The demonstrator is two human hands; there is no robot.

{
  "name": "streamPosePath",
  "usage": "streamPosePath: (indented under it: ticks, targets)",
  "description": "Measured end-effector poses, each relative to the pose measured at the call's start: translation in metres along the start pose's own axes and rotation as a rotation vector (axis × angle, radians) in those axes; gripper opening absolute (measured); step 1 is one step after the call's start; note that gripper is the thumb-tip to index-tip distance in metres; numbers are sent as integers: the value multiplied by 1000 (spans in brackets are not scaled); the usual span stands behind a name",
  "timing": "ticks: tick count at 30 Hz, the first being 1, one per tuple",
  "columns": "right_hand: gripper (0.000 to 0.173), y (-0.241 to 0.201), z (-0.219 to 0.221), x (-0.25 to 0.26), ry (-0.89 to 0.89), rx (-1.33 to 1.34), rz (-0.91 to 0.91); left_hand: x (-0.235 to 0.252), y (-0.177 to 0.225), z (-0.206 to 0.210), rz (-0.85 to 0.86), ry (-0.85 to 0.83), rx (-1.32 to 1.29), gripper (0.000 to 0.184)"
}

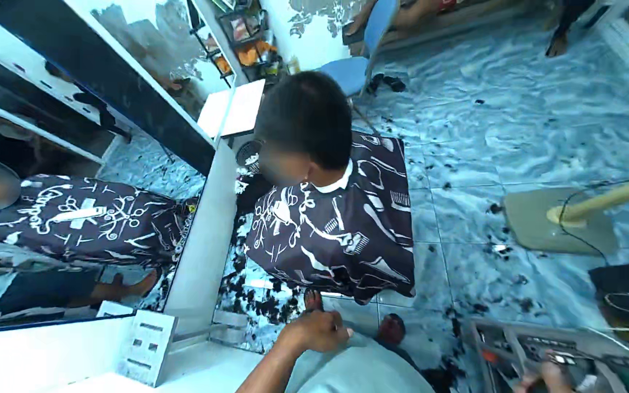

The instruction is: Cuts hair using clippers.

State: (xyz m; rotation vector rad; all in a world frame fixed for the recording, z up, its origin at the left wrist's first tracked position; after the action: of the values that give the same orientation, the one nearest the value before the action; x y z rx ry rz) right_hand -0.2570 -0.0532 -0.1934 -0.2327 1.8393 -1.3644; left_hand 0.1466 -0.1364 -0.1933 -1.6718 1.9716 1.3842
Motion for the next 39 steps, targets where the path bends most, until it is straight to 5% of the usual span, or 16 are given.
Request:
streamPosePath:
  ticks: [4, 7, 13, 20, 25, 31, 39]
  targets:
    - [49, -14, 119, -46, -332, 368, 18, 2, 50, -111, 302, 244, 3, 49]
    - [54, -55, 205, -89, -533, 593, -18, -15, 85, -203, 461, 472, -2, 62]
    - [68, -127, 325, -154, -706, 574, -231, -17, 81, -302, 474, 677, 250, 73]
    - [80, -158, 379, -172, -605, 371, -294, -10, 49, -322, 476, 739, 383, 75]
    - [53, -148, 402, -154, -370, 175, -271, 9, 28, -319, 399, 680, 414, 82]
    - [56, -153, 428, -134, -218, -137, -407, 18, 27, -312, 350, 646, 461, 87]
    - [51, -151, 432, -125, -191, -97, -316, 27, 29, -306, 323, 627, 515, 87]
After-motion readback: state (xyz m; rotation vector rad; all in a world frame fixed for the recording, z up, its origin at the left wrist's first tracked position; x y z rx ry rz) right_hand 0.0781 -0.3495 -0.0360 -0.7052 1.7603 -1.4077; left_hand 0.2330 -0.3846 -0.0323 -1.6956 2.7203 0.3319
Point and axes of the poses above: each hand's wrist, its own x-axis towards the middle knuckle, its own z-axis out of the palm, y = z × x, the point moved 10 cm from there along x, towards the middle knuckle, and after that the axes turned 12 degrees about y, right-handed, at the moved point
